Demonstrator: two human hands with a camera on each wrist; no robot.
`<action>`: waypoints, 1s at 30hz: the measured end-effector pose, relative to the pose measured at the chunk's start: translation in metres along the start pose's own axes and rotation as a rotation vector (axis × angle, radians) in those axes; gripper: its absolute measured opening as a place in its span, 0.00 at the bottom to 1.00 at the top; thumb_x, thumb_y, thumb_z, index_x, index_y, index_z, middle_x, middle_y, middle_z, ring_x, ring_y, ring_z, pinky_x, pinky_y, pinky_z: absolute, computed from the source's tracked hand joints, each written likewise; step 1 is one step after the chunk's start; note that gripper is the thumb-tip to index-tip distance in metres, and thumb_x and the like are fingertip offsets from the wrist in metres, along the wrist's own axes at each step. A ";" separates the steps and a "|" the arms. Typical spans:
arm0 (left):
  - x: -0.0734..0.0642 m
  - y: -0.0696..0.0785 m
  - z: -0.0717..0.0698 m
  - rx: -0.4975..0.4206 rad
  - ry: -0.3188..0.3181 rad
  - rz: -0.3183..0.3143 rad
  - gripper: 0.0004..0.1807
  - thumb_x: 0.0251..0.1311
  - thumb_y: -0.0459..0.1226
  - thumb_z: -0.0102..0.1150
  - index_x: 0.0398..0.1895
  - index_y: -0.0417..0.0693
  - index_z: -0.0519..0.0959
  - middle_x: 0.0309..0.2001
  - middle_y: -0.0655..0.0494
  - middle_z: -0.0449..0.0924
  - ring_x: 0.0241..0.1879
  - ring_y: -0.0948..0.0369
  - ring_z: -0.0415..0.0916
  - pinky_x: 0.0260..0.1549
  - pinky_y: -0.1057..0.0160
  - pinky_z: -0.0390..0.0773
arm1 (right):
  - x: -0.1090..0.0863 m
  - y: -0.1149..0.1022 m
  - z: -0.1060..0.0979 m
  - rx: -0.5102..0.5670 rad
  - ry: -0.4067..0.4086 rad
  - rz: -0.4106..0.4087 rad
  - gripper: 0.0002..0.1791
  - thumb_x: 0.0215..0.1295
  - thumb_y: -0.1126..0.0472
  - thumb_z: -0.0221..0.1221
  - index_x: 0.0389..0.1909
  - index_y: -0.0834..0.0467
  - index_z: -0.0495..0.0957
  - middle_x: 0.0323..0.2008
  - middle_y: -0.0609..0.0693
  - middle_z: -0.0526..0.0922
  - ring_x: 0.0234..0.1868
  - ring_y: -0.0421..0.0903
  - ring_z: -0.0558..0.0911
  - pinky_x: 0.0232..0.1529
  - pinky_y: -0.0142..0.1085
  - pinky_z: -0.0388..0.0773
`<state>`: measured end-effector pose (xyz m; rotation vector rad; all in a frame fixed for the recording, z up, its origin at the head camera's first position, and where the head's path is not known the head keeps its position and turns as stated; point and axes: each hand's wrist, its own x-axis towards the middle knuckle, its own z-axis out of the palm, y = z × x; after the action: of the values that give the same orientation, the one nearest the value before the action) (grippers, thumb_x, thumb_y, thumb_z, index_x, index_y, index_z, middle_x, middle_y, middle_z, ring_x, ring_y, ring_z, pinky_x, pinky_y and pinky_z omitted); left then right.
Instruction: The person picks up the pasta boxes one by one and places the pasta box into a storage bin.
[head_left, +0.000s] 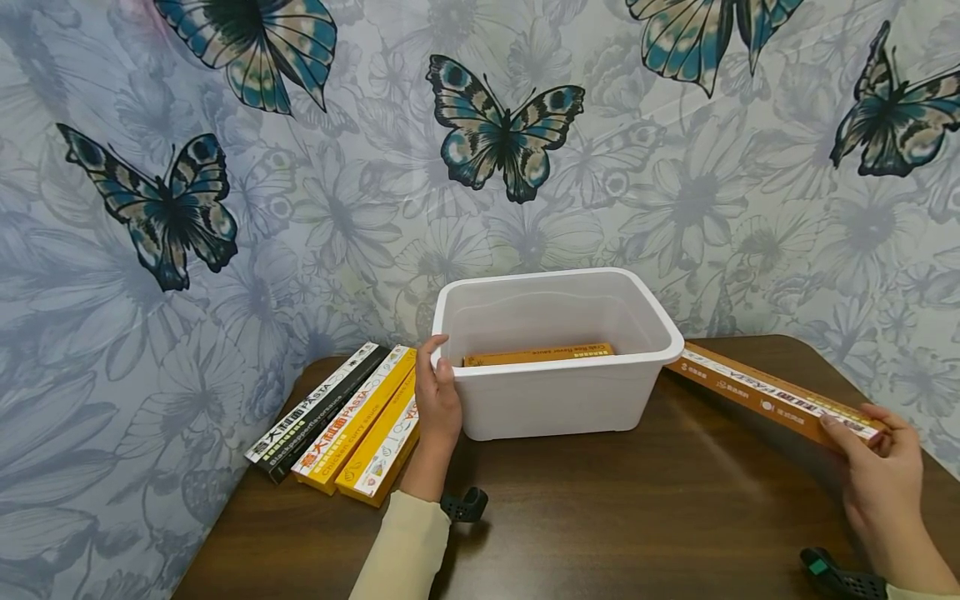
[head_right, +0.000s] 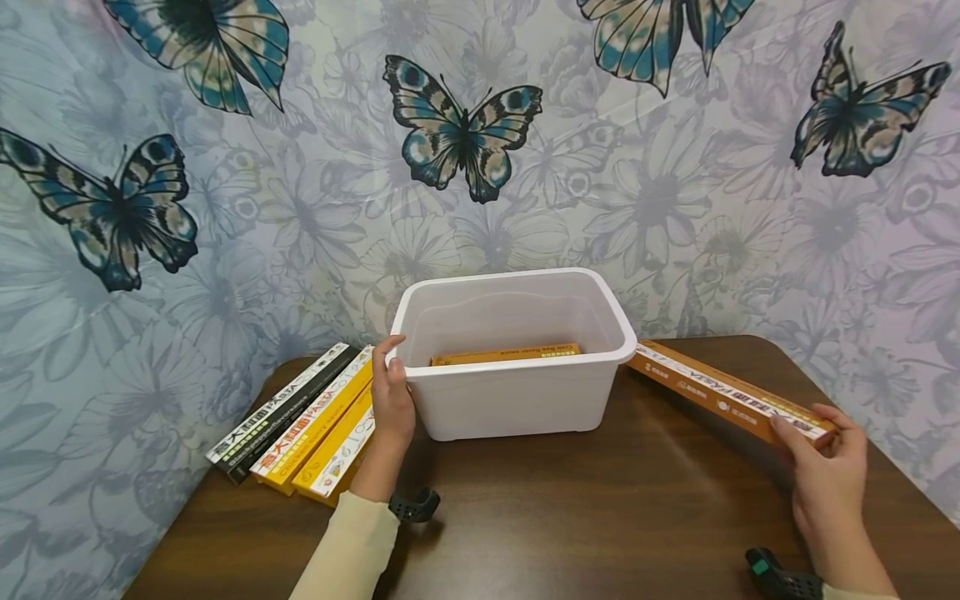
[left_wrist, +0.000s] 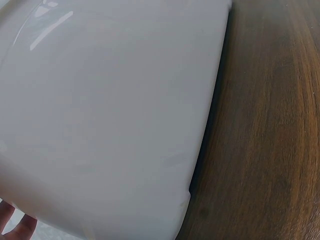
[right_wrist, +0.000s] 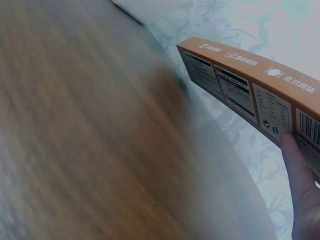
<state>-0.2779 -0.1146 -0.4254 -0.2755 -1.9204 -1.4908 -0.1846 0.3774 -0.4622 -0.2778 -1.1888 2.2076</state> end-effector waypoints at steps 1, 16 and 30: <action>0.000 0.000 0.000 0.000 0.000 -0.002 0.31 0.73 0.61 0.33 0.65 0.53 0.67 0.63 0.42 0.71 0.57 0.43 0.71 0.55 0.43 0.70 | 0.000 -0.001 0.001 0.030 -0.013 0.000 0.28 0.59 0.84 0.56 0.54 0.53 0.69 0.53 0.44 0.65 0.43 0.36 0.81 0.31 0.28 0.83; -0.001 0.000 -0.002 0.002 0.003 0.005 0.24 0.73 0.51 0.36 0.65 0.52 0.67 0.63 0.42 0.72 0.57 0.48 0.72 0.55 0.43 0.70 | -0.010 -0.014 0.027 0.200 0.030 -0.081 0.28 0.56 0.86 0.56 0.54 0.58 0.70 0.52 0.51 0.71 0.40 0.44 0.85 0.29 0.33 0.84; 0.001 -0.002 0.000 0.001 0.006 0.006 0.28 0.73 0.58 0.35 0.64 0.53 0.67 0.63 0.46 0.72 0.58 0.45 0.72 0.55 0.44 0.71 | -0.008 -0.036 0.053 0.285 0.054 -0.130 0.27 0.58 0.87 0.53 0.54 0.60 0.71 0.57 0.52 0.65 0.50 0.48 0.80 0.28 0.38 0.84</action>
<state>-0.2796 -0.1151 -0.4264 -0.2757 -1.9137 -1.4846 -0.1877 0.3510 -0.4030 -0.1373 -0.8252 2.2049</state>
